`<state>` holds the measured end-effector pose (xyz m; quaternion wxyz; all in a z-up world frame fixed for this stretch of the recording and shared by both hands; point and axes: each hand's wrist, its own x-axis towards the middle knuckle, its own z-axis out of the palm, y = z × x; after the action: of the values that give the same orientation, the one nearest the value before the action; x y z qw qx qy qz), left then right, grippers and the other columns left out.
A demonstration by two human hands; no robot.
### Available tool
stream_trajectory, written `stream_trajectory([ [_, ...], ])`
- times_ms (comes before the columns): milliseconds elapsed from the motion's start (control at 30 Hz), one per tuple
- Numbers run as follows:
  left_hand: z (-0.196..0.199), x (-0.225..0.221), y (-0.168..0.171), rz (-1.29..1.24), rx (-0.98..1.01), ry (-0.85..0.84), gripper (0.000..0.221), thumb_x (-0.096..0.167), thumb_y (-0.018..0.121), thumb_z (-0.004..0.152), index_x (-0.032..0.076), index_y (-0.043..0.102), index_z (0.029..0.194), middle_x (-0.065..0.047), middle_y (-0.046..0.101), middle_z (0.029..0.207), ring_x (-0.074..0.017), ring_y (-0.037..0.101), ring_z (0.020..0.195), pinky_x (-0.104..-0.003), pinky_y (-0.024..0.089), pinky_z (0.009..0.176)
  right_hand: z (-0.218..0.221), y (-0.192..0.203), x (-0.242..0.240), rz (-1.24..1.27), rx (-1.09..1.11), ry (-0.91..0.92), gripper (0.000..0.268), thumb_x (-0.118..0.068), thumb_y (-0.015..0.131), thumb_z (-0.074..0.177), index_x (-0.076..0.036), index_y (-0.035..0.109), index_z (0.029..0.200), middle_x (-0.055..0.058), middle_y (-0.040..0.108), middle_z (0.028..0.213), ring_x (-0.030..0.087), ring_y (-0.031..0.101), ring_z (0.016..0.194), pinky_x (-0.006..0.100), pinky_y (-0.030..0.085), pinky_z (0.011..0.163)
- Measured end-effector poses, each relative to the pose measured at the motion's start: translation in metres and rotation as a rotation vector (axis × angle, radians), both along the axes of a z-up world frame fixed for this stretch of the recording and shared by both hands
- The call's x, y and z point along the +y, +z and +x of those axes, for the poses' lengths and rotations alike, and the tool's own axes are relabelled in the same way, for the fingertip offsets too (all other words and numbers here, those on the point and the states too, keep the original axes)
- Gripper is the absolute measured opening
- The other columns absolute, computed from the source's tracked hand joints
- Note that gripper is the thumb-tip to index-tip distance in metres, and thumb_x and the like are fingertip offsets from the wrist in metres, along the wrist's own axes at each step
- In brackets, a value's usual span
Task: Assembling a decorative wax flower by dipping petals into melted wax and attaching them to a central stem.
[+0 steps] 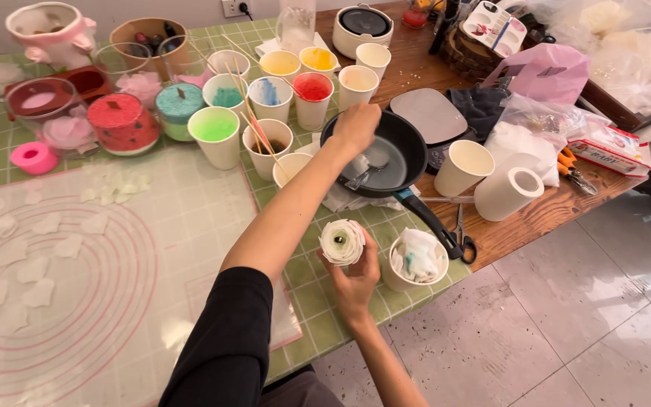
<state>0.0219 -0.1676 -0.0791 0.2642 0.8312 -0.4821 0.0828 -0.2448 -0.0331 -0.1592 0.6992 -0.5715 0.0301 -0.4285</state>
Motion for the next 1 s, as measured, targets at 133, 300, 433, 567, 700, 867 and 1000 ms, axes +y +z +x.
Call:
stream_trajectory([
  [133, 0.014, -0.007, -0.014, -0.014, -0.117, -0.017, 0.021, -0.007, 0.069, 0.075, 0.003, 0.068, 0.094, -0.021, 0.073, 0.093, -0.0408, 0.071, 0.093, -0.05, 0.057, 0.077, -0.001, 0.002, -0.001, 0.001, 0.007, -0.037, 0.068, 0.016, 0.073, 0.085, 0.002, 0.044, 0.145, 0.01, 0.056, 0.136, 0.022, 0.061, 0.122, 0.04, 0.063, 0.097],
  [300, 0.016, -0.006, -0.021, 0.052, -0.125, -0.037, 0.026, -0.01, 0.068, 0.074, 0.002, 0.063, 0.096, -0.021, 0.072, 0.092, -0.0411, 0.071, 0.094, -0.05, 0.058, 0.078, -0.001, 0.0, -0.003, -0.042, 0.018, -0.077, 0.069, 0.017, 0.073, 0.084, 0.003, 0.044, 0.146, 0.011, 0.057, 0.135, 0.022, 0.061, 0.123, 0.039, 0.06, 0.101],
  [433, 0.021, -0.01, -0.034, 0.041, -0.091, -0.033, 0.025, -0.011, 0.067, 0.074, 0.002, 0.063, 0.095, -0.021, 0.072, 0.092, -0.0409, 0.071, 0.095, -0.05, 0.057, 0.079, -0.002, 0.006, -0.001, -0.036, 0.031, -0.061, 0.068, 0.017, 0.073, 0.085, 0.002, 0.043, 0.145, 0.012, 0.058, 0.135, 0.023, 0.063, 0.123, 0.039, 0.062, 0.1],
  [567, 0.021, -0.013, -0.036, 0.034, -0.069, -0.047, 0.024, -0.012, 0.067, 0.074, 0.002, 0.064, 0.094, -0.021, 0.072, 0.094, -0.0413, 0.07, 0.096, -0.051, 0.057, 0.077, -0.002, 0.009, -0.001, 0.045, 0.034, -0.015, 0.066, 0.015, 0.071, 0.086, 0.002, 0.042, 0.144, 0.012, 0.058, 0.135, 0.024, 0.063, 0.125, 0.039, 0.063, 0.099],
  [700, 0.019, -0.005, -0.023, 0.025, -0.071, -0.073, 0.026, -0.013, 0.065, 0.076, 0.001, 0.062, 0.098, -0.022, 0.072, 0.093, -0.042, 0.07, 0.095, -0.051, 0.057, 0.078, -0.002, 0.011, -0.002, -0.012, 0.042, -0.025, 0.065, 0.015, 0.071, 0.087, 0.002, 0.043, 0.144, 0.014, 0.061, 0.135, 0.026, 0.065, 0.126, 0.039, 0.063, 0.099],
  [867, 0.01, 0.021, 0.007, -0.059, -0.056, -0.137, 0.024, -0.011, 0.065, 0.077, 0.002, 0.061, 0.098, -0.021, 0.071, 0.088, -0.0425, 0.069, 0.091, -0.052, 0.054, 0.078, -0.002, 0.023, 0.002, -0.036, 0.041, -0.051, 0.079, 0.015, 0.073, 0.084, -0.002, 0.034, 0.152, 0.016, 0.06, 0.135, 0.027, 0.064, 0.124, 0.038, 0.059, 0.103],
  [1000, -0.002, 0.047, 0.027, -0.154, -0.044, -0.181, 0.031, -0.012, 0.067, 0.067, 0.002, 0.063, 0.094, -0.019, 0.07, 0.082, -0.041, 0.07, 0.083, -0.051, 0.053, 0.069, -0.002, 0.015, 0.0, -0.083, -0.014, 0.0, 0.075, 0.012, 0.077, 0.085, -0.001, 0.037, 0.148, 0.017, 0.056, 0.141, 0.032, 0.063, 0.13, 0.041, 0.056, 0.109],
])
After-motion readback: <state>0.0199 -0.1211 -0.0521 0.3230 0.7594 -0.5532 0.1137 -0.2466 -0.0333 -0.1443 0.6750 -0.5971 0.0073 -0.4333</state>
